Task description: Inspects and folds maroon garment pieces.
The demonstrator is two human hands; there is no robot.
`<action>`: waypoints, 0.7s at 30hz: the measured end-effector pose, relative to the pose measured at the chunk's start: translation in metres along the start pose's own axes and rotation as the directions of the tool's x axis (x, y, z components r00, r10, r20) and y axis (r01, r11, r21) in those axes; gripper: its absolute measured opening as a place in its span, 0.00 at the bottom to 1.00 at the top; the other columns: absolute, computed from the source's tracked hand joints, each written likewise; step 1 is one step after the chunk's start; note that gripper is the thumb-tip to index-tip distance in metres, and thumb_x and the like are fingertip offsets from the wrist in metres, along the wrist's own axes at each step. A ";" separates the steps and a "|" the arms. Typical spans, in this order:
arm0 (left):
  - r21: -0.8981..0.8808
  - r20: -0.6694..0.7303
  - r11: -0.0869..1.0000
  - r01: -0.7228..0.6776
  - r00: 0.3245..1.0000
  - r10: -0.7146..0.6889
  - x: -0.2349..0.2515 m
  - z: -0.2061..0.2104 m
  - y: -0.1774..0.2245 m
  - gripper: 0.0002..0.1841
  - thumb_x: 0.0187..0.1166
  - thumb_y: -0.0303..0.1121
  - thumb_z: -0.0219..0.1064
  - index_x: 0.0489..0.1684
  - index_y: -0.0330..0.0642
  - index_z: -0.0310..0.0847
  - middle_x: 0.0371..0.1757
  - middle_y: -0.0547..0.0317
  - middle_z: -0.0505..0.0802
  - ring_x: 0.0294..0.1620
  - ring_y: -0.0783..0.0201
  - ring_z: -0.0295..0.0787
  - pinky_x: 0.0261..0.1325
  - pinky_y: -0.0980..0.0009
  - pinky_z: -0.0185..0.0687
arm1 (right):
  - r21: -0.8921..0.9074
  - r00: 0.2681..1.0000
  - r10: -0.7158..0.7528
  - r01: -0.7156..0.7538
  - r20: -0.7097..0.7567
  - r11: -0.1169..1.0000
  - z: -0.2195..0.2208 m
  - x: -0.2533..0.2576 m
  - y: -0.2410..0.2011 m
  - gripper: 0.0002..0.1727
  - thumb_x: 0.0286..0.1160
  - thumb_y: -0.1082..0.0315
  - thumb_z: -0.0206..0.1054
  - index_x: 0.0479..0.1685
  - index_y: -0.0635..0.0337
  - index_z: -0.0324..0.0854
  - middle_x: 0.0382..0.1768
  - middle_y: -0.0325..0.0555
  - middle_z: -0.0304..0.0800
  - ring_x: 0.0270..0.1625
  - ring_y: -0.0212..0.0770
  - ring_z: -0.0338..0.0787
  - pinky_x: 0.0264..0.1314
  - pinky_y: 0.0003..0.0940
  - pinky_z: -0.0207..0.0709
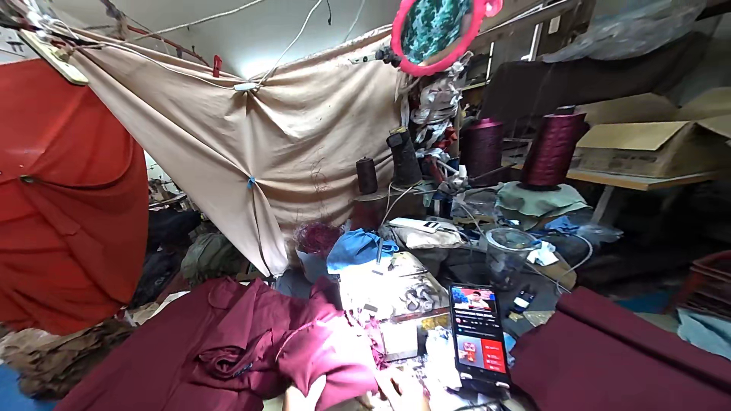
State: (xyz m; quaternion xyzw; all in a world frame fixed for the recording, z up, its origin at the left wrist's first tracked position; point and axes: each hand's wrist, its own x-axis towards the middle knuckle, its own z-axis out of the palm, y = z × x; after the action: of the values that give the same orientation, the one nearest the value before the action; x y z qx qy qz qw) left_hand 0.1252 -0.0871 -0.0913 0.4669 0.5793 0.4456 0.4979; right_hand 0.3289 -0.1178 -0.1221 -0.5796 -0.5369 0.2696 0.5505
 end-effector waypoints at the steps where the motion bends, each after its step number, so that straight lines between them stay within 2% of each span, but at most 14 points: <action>1: 0.040 -0.023 0.999 -0.010 1.000 0.010 0.009 0.002 0.009 0.17 0.80 0.33 0.72 0.51 0.26 0.76 0.22 0.60 0.84 0.13 0.74 0.75 0.19 0.75 0.76 | 0.010 0.999 0.037 -0.037 0.004 0.999 0.002 0.012 -0.004 0.12 0.79 0.69 0.64 0.36 0.71 0.89 0.29 0.49 0.90 0.35 0.38 0.89 0.48 0.39 0.84; 3: 0.146 -0.062 0.988 -0.046 0.997 0.056 0.030 0.005 0.024 0.20 0.78 0.37 0.75 0.51 0.25 0.78 0.21 0.58 0.82 0.13 0.72 0.72 0.20 0.73 0.74 | 0.097 0.992 0.127 -0.127 0.010 0.987 0.009 0.035 -0.006 0.13 0.81 0.68 0.64 0.42 0.72 0.87 0.30 0.48 0.88 0.35 0.37 0.86 0.48 0.40 0.81; 5: 0.281 -0.069 0.957 -0.073 0.993 0.096 0.053 0.006 0.033 0.22 0.79 0.40 0.74 0.50 0.24 0.81 0.24 0.53 0.83 0.16 0.68 0.74 0.24 0.69 0.76 | 0.295 0.983 0.185 -0.176 -0.003 0.939 0.019 0.052 -0.001 0.15 0.82 0.66 0.64 0.56 0.72 0.82 0.31 0.43 0.85 0.30 0.31 0.82 0.36 0.29 0.79; 7: 0.378 -0.052 0.922 -0.087 0.992 0.114 0.069 0.006 0.039 0.23 0.80 0.43 0.73 0.53 0.25 0.83 0.30 0.48 0.87 0.22 0.64 0.78 0.31 0.63 0.79 | 0.387 0.973 0.229 -0.209 -0.005 0.898 0.027 0.064 0.007 0.20 0.84 0.63 0.63 0.65 0.69 0.78 0.34 0.43 0.83 0.29 0.31 0.78 0.32 0.30 0.76; 10: 0.431 -0.048 0.901 -0.055 0.995 0.084 0.079 0.006 0.044 0.26 0.79 0.45 0.73 0.56 0.24 0.82 0.37 0.41 0.90 0.30 0.57 0.85 0.39 0.57 0.84 | 0.354 0.965 0.259 -0.230 -0.036 0.906 0.030 0.072 0.006 0.20 0.84 0.62 0.64 0.65 0.68 0.80 0.32 0.44 0.83 0.26 0.33 0.75 0.29 0.33 0.74; 13: 0.425 -0.048 0.903 -0.059 0.995 0.088 0.080 0.005 0.043 0.26 0.79 0.45 0.74 0.55 0.24 0.83 0.37 0.41 0.90 0.30 0.56 0.85 0.40 0.56 0.84 | 0.304 0.964 0.265 -0.246 -0.023 0.920 0.031 0.072 0.010 0.20 0.85 0.59 0.63 0.64 0.65 0.82 0.33 0.46 0.84 0.27 0.35 0.77 0.30 0.36 0.75; 14: 0.409 -0.051 0.911 -0.060 0.995 0.088 0.079 0.006 0.041 0.25 0.79 0.45 0.73 0.53 0.25 0.83 0.32 0.45 0.89 0.25 0.60 0.82 0.35 0.60 0.82 | 0.305 0.965 0.262 -0.245 -0.014 0.920 0.031 0.072 0.011 0.21 0.85 0.59 0.62 0.65 0.65 0.82 0.35 0.46 0.85 0.29 0.36 0.78 0.33 0.37 0.76; 15: 0.376 -0.051 0.924 -0.064 0.995 0.090 0.077 0.007 0.040 0.24 0.81 0.44 0.72 0.51 0.25 0.82 0.26 0.49 0.87 0.20 0.64 0.79 0.29 0.64 0.80 | 0.316 0.966 0.259 -0.238 -0.025 0.918 0.032 0.071 0.011 0.19 0.85 0.58 0.63 0.62 0.64 0.83 0.31 0.43 0.83 0.26 0.34 0.77 0.29 0.34 0.74; 16: 0.333 -0.048 0.939 -0.084 0.993 0.106 0.075 0.009 0.037 0.22 0.82 0.42 0.72 0.49 0.25 0.82 0.22 0.52 0.86 0.15 0.66 0.79 0.23 0.68 0.81 | 0.338 0.964 0.264 -0.239 -0.030 0.910 0.031 0.069 0.008 0.18 0.85 0.59 0.63 0.60 0.65 0.83 0.29 0.41 0.81 0.25 0.33 0.75 0.28 0.32 0.72; 17: 0.305 -0.043 0.946 -0.114 0.990 0.133 0.073 0.011 0.036 0.20 0.83 0.40 0.70 0.48 0.24 0.82 0.21 0.52 0.88 0.15 0.67 0.82 0.23 0.69 0.83 | 0.361 0.963 0.266 -0.237 -0.032 0.902 0.030 0.067 0.005 0.17 0.84 0.61 0.63 0.59 0.66 0.82 0.27 0.40 0.80 0.24 0.31 0.74 0.28 0.30 0.71; 18: 0.304 -0.046 0.940 -0.155 0.983 0.177 0.070 0.013 0.034 0.19 0.83 0.38 0.70 0.49 0.23 0.82 0.24 0.51 0.89 0.18 0.65 0.86 0.27 0.67 0.86 | 0.376 0.960 0.278 -0.248 -0.026 0.893 0.029 0.066 0.002 0.16 0.84 0.63 0.63 0.60 0.67 0.81 0.27 0.39 0.79 0.25 0.31 0.74 0.29 0.30 0.72; 19: 0.327 -0.059 0.924 -0.200 0.971 0.231 0.069 0.015 0.030 0.19 0.81 0.36 0.70 0.50 0.22 0.83 0.30 0.46 0.91 0.27 0.61 0.90 0.37 0.62 0.88 | 0.383 0.955 0.295 -0.262 -0.029 0.886 0.030 0.066 0.000 0.15 0.84 0.64 0.64 0.58 0.68 0.80 0.26 0.39 0.77 0.24 0.30 0.73 0.29 0.29 0.71; 20: 0.345 -0.069 0.904 -0.253 0.953 0.293 0.069 0.016 0.025 0.19 0.79 0.34 0.71 0.53 0.20 0.84 0.40 0.37 0.93 0.41 0.52 0.93 0.53 0.54 0.87 | 0.381 0.951 0.307 -0.273 -0.031 0.884 0.030 0.067 0.002 0.14 0.82 0.65 0.65 0.55 0.68 0.80 0.25 0.39 0.77 0.23 0.31 0.73 0.28 0.30 0.71; 21: 0.359 -0.077 0.885 -0.297 0.935 0.346 0.069 0.018 0.019 0.20 0.79 0.33 0.71 0.55 0.18 0.83 0.45 0.32 0.93 0.50 0.46 0.93 0.61 0.50 0.84 | 0.375 0.953 0.302 -0.271 -0.026 0.886 0.030 0.067 0.003 0.14 0.81 0.65 0.65 0.54 0.68 0.80 0.25 0.39 0.77 0.23 0.31 0.73 0.28 0.30 0.71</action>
State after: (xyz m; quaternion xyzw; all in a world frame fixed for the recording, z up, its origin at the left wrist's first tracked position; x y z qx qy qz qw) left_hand 0.1397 -0.0147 -0.0858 0.6035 0.5954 0.4462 0.2868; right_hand 0.3216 -0.0455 -0.1141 -0.5501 -0.3618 0.4189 0.6253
